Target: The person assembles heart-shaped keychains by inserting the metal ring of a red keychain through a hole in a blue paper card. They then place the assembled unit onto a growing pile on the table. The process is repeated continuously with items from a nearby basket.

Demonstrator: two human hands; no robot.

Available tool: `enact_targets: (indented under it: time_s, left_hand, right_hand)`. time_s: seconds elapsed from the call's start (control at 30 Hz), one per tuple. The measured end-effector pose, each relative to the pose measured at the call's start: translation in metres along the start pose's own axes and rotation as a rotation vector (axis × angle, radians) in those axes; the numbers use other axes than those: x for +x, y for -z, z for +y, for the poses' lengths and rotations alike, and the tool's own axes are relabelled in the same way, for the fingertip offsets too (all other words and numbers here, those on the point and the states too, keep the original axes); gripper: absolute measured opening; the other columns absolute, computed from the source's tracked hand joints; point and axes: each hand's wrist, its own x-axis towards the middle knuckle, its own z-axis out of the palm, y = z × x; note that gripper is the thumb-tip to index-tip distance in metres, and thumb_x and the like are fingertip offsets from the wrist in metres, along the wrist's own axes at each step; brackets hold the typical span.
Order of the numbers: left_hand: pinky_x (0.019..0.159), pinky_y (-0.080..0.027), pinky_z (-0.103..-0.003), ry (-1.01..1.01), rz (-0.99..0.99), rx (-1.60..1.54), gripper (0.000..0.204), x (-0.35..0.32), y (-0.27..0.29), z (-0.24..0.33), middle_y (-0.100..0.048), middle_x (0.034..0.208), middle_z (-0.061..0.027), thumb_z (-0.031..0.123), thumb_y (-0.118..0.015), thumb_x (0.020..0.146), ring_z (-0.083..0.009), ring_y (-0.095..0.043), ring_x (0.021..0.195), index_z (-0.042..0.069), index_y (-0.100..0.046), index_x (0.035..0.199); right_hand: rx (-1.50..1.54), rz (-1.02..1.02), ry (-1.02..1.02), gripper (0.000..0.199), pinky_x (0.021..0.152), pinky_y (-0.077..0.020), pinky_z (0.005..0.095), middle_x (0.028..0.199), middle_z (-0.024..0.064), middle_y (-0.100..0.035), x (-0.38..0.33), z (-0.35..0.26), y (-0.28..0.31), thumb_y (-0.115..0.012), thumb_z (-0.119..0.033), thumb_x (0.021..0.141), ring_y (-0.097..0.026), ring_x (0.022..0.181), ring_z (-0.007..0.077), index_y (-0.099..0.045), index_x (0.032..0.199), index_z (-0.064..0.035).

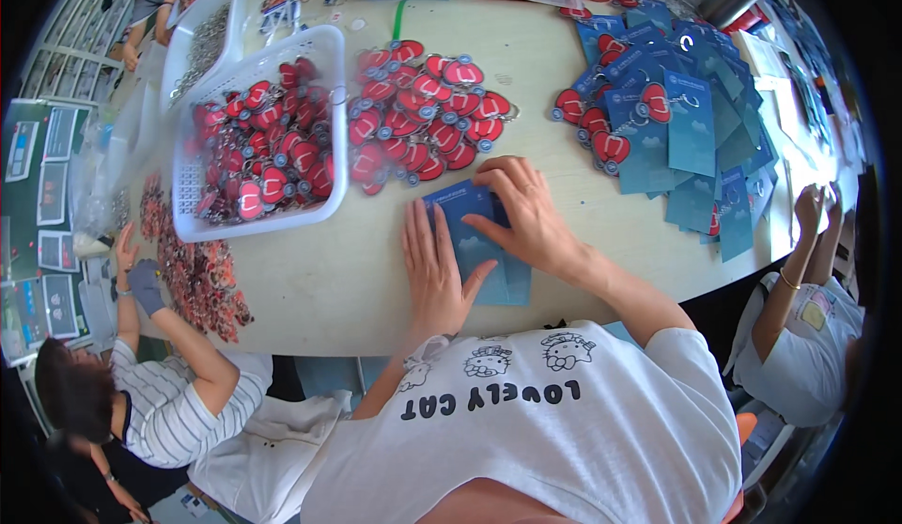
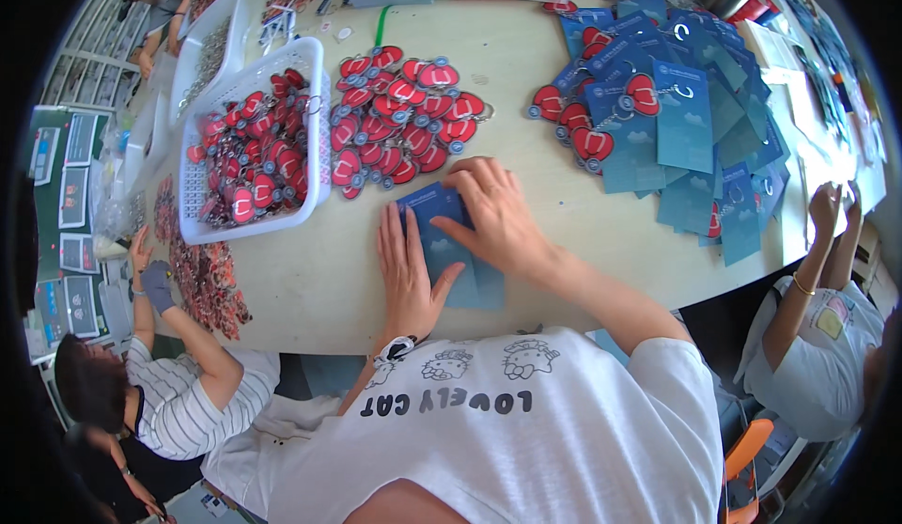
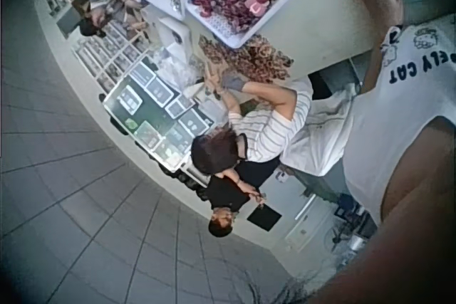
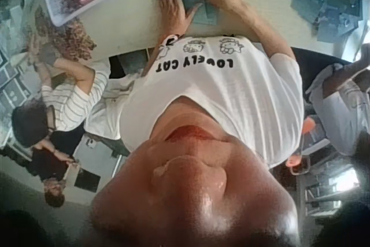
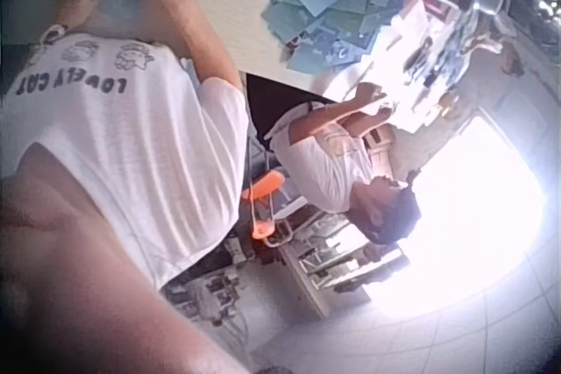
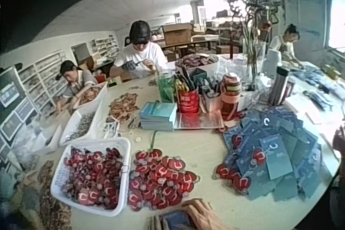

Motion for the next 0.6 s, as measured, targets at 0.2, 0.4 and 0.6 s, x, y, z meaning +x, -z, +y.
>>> enact_targets:
  time_s: [0.2,0.4,0.6]
  left_hand:
    - [0.108,-0.029,-0.046,-0.040,0.257,-0.321,0.073,0.002,0.001,0.012,-0.026,0.150,-0.0215,0.017,-0.070,0.086,-0.0355,-0.030,0.137,0.004,-0.030,0.146]
    - [0.092,-0.037,-0.039,0.062,0.207,-0.345,0.057,0.016,-0.005,-0.003,-0.052,0.115,-0.0098,0.018,-0.078,0.079,-0.0258,-0.045,0.109,0.002,-0.048,0.124]
    - [0.097,-0.029,-0.049,0.125,0.280,-0.096,0.068,0.021,-0.008,0.009,-0.045,0.122,-0.0135,0.041,-0.080,0.073,-0.0320,-0.038,0.117,0.004,-0.049,0.120]
  right_hand:
    - [0.305,-0.226,-0.087,0.028,0.096,-0.0410,0.0399,0.116,0.0096,-0.056,0.004,0.023,0.042,-0.072,-0.016,0.079,-0.049,0.114,0.0280,-0.059,0.101,-0.0031]
    - [0.145,-0.162,-0.067,0.030,0.096,-0.0430,0.0387,0.114,0.0104,-0.058,0.001,0.028,0.048,-0.075,-0.016,0.079,-0.051,0.113,0.0277,-0.062,0.102,-0.0034]
    - [-0.165,0.053,0.032,0.030,0.086,-0.0465,0.0410,0.107,0.0100,-0.056,0.041,0.062,0.060,-0.076,-0.016,0.075,-0.057,0.097,0.0302,-0.062,0.100,-0.0068]
